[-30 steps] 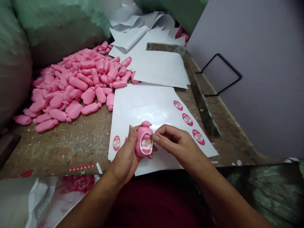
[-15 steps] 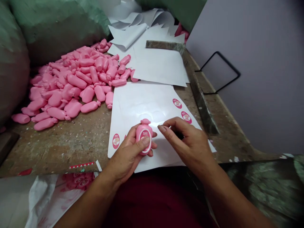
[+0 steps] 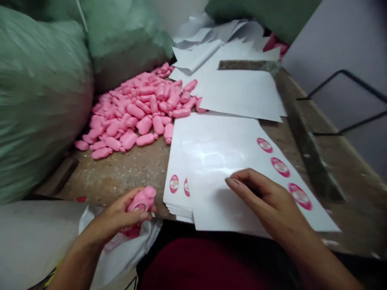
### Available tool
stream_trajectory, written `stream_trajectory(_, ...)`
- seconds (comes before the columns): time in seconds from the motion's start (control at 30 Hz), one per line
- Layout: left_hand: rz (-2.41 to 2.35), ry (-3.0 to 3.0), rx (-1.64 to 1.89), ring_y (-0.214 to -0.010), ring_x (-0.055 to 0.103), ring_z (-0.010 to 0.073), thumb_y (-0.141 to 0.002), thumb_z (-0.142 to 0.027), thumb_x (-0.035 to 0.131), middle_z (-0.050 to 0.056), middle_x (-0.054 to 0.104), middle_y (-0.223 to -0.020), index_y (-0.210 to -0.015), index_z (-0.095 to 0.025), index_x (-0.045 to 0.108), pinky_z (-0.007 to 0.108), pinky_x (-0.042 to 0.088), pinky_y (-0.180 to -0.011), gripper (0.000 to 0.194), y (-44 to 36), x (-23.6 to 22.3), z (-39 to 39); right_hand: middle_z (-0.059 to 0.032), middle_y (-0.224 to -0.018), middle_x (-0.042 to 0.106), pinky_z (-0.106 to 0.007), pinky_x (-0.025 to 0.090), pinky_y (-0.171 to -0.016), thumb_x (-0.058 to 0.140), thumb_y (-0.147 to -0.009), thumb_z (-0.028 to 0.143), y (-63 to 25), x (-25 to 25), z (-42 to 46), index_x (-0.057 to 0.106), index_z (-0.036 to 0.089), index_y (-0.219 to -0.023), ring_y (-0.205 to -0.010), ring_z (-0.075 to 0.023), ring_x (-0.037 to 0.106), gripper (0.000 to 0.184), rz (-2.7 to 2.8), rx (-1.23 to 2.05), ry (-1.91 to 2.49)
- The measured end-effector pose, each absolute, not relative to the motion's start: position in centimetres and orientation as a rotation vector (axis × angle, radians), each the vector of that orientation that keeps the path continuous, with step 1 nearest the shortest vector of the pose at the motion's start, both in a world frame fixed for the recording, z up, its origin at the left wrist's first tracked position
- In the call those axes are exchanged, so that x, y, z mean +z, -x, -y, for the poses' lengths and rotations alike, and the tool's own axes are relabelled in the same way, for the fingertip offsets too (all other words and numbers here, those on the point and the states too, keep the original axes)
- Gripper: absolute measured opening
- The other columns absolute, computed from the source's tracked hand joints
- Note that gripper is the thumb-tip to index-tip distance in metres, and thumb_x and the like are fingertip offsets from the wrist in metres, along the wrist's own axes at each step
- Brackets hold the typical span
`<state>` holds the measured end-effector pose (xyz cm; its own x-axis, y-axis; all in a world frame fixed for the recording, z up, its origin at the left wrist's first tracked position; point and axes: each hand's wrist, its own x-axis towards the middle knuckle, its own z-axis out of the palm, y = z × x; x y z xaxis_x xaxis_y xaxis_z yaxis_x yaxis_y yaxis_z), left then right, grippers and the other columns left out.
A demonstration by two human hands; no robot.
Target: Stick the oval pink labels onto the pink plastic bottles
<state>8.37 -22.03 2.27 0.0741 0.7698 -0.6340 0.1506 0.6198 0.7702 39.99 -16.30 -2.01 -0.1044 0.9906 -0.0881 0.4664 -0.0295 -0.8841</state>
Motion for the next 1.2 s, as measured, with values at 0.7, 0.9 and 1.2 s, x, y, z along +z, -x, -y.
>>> stream_trajectory(0.7,-1.914,-1.699,0.897,-0.12,0.05,0.0301,-0.077,-0.014,0.064,0.005,0.065,-0.109,-0.102,-0.021,0.069,0.039,0.031,-0.108,0.026,-9.6,-2.1,6.9,-0.0006,-0.073,0.073,-0.031,0.038,-0.062,0.048,-0.093,0.028,-36.9,-2.7,16.8,0.064,0.025,-0.092,-0.057,-0.0188,0.058,0.017,2.249,0.728,1.558)
stream_trajectory(0.9,-1.221,-0.875,1.073,-0.082,0.063,0.0163,-0.076,-0.028,0.074,0.004,0.069,-0.098,-0.117,-0.022,0.064,0.027,0.049,-0.074,0.042,-17.1,-1.6,11.7,0.0001,-0.071,0.072,-0.03,0.035,-0.062,0.047,-0.093,0.029,-37.5,-2.6,16.0,0.063,0.026,-0.095,-0.057,-0.0182,0.059,0.017,2.25,0.678,1.6)
stream_trajectory(1.2,-1.075,-0.608,1.16,-0.099,0.066,0.0199,-0.076,-0.023,0.076,0.005,0.069,-0.099,-0.105,-0.018,0.064,0.031,0.051,-0.086,0.032,-17.9,-2.0,11.8,-0.0014,-0.073,0.074,-0.032,0.031,-0.067,0.047,-0.096,0.024,-34.9,-2.8,15.8,0.063,0.021,-0.096,-0.056,-0.0175,0.057,0.016,2.341,0.601,1.538)
